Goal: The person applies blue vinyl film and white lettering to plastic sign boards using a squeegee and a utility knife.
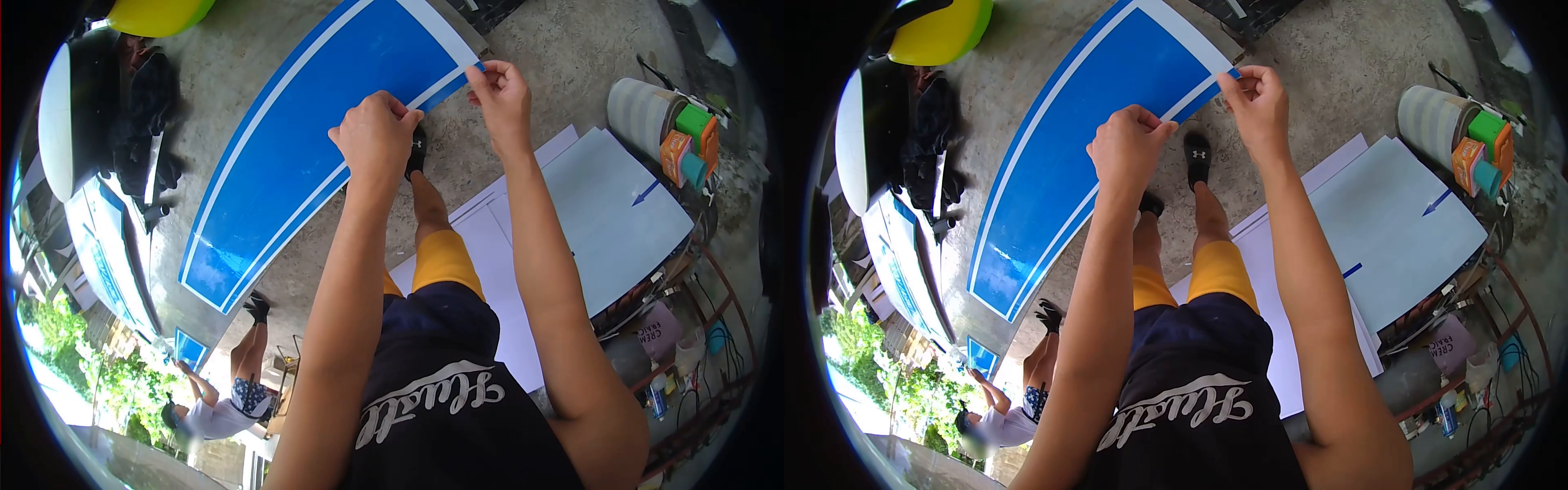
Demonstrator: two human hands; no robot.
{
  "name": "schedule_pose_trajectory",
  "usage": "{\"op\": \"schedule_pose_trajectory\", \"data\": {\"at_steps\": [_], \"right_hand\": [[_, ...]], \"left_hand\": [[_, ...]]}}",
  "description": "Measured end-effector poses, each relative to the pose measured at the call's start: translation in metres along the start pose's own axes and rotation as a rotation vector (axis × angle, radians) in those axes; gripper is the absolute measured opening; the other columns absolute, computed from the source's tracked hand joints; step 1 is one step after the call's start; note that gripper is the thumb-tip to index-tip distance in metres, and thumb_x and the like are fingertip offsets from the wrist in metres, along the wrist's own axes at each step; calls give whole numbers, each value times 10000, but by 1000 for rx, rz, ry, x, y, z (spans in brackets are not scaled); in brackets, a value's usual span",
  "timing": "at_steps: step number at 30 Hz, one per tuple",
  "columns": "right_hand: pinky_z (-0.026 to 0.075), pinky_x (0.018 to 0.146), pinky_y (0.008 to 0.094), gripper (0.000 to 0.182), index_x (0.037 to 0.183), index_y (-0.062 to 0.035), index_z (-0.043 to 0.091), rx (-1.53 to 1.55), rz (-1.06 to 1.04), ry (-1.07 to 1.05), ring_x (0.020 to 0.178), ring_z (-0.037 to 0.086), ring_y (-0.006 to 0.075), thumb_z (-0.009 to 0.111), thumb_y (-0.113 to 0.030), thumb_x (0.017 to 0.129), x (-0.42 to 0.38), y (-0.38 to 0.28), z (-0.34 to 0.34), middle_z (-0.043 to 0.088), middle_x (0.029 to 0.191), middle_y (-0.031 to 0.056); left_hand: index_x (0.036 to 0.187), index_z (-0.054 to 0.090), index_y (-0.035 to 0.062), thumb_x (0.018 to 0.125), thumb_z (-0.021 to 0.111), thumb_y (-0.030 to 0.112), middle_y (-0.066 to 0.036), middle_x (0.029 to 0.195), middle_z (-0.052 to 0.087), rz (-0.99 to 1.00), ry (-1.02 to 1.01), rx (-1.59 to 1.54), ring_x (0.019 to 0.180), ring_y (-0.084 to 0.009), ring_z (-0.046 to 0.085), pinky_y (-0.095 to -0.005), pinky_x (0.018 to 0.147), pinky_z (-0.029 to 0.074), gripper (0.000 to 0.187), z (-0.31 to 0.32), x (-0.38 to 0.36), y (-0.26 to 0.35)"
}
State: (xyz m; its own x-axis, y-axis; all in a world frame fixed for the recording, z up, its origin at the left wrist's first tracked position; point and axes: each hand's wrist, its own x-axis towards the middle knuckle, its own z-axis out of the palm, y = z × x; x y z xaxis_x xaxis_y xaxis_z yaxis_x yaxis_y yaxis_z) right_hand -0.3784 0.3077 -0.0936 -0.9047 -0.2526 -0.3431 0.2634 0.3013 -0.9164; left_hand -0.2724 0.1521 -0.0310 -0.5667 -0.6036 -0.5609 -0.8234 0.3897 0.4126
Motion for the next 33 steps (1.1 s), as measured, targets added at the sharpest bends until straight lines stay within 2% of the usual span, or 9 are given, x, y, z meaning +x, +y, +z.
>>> {"op": "schedule_pose_trajectory", "data": {"at_steps": [1, 4, 7, 10, 14, 20, 25, 31, 33], "right_hand": [[579, 700, 266, 365, 1152, 13, 657, -47, -33, -23, 764, 680, 123, 824, -258, 974, -4, 0, 4, 726, 926, 68], [574, 663, 284, 314, 1054, 39, 686, 17, 57, -42, 694, 672, 121, 789, -252, 996, 1, 2, 3, 734, 854, 76], [580, 668, 293, 291, 980, 24, 730, 1, 95, -75, 696, 683, 124, 731, -261, 1039, 17, 0, -13, 739, 830, 67], [584, 667, 294, 312, 973, 11, 754, 116, 172, -16, 695, 688, 128, 691, -280, 1065, 28, -5, -23, 744, 842, 62], [578, 647, 270, 294, 1002, 6, 704, 136, 155, -24, 705, 685, 119, 750, -283, 1027, 6, -16, -8, 729, 870, 53], [568, 611, 246, 334, 983, 13, 679, 134, 243, -125, 704, 665, 95, 827, -286, 967, -27, -1, 27, 700, 849, 46], [552, 599, 231, 272, 905, -2, 693, 128, 279, -185, 673, 642, 72, 819, -233, 975, -48, 2, 44, 721, 794, 34], [553, 604, 235, 307, 880, 0, 693, 85, 281, -190, 669, 642, 73, 834, -260, 964, -46, 2, 40, 718, 789, 39], [553, 606, 234, 311, 880, -4, 693, 94, 281, -188, 664, 640, 75, 836, -268, 962, -46, 0, 39, 716, 787, 38]], "left_hand": [[840, 784, 136, 825, 883, 305, -59, 748, 760, -1, -3, -1, 772, -282, 713, -448, 835, 392, 197, 1, 0, 0], [840, 783, 136, 828, 880, 303, -63, 749, 760, 11, 9, 11, 776, -287, 713, -449, 836, 392, 194, 0, -1, 1], [916, 791, 117, 824, 874, 363, -65, 834, 786, -27, -53, 51, 863, -282, 739, -447, 887, 454, 275, -5, -1, 4], [912, 789, 117, 827, 872, 367, -66, 829, 785, -8, -39, 50, 860, -287, 736, -446, 881, 451, 276, -5, -2, 3], [903, 788, 118, 832, 868, 368, -72, 820, 782, -19, -54, 44, 847, -294, 732, -453, 876, 446, 273, -6, -4, 1], [890, 782, 114, 834, 864, 366, -78, 816, 779, 1, -50, 61, 833, -303, 730, -455, 871, 438, 270, -5, -2, 0], [893, 776, 108, 838, 858, 354, -78, 812, 777, 29, -81, 105, 842, -296, 732, -446, 872, 423, 265, -10, -2, -5], [931, 775, 98, 912, 796, 305, -47, 817, 789, 138, -55, 49, 839, -267, 730, -439, 875, 417, 209, -18, -16, -40], [937, 780, 96, 933, 775, 304, -41, 827, 795, 115, -61, 47, 833, -259, 729, -433, 873, 426, 208, -23, -24, -54]]}}
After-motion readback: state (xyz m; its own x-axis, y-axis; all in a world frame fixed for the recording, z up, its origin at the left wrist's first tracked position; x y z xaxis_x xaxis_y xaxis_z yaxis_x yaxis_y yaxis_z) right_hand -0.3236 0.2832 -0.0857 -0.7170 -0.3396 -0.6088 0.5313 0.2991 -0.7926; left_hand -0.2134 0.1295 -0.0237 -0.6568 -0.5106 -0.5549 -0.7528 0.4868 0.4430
